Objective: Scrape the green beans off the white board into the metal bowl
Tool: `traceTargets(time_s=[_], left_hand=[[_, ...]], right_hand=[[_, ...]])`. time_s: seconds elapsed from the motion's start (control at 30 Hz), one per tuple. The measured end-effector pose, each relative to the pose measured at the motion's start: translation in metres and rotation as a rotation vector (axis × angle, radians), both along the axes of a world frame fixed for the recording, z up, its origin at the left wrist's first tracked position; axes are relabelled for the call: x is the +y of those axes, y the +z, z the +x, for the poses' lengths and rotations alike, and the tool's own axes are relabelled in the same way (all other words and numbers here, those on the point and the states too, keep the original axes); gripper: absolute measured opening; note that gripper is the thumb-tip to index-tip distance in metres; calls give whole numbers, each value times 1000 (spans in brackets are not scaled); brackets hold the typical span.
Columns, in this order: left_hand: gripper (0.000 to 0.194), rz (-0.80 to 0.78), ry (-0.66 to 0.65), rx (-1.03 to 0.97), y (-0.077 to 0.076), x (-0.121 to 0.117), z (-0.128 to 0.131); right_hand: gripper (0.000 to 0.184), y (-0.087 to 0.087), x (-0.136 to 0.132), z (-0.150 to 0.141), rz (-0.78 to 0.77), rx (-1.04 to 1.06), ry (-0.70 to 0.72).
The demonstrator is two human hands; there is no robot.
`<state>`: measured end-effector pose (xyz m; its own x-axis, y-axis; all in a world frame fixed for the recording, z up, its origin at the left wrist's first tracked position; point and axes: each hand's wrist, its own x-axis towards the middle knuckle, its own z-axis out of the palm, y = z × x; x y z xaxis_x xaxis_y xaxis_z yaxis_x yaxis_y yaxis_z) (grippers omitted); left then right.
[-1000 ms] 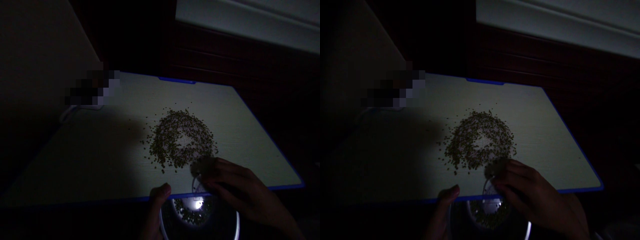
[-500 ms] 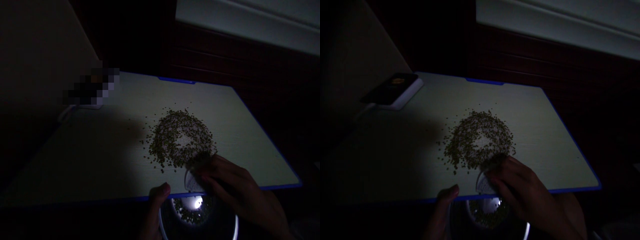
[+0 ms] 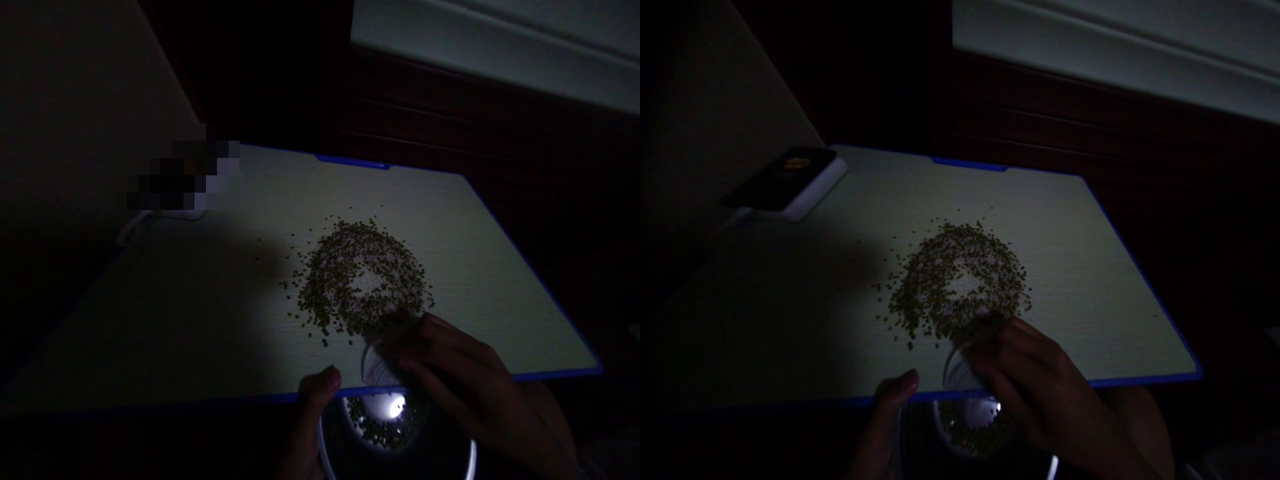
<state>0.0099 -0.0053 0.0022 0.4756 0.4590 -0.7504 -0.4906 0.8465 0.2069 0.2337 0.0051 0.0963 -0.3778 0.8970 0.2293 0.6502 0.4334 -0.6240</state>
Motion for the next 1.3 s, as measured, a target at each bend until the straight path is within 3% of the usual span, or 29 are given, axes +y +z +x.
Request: traceTargets(time_s=[0.3,0.5,0.7,0.87,0.97,1.17,1.3], left_hand=[[52,-91,42,79,13,1,6],[51,-79,64,61,4,1,4],[52,-63,29,20,-10,-4,-2],[60,-94,20,110,-3,-4,0],[60,-118,48,72,-3,-3,1],[61,-85,47,44,-23,-7,-8],[61,-115,27,28,-14,-6,-3]], right_hand=[[9,12,-1,39,35,-18,-290],[13,7,3,42,10,-129,-370],[12,6,3,40,-9,-122,-336],[12,5,2,34,-27,-87,-238],[12,4,1,36,-46,-80,-273],[11,5,0,42,-27,-139,-347],[12,4,2,40,-18,-153,-349]])
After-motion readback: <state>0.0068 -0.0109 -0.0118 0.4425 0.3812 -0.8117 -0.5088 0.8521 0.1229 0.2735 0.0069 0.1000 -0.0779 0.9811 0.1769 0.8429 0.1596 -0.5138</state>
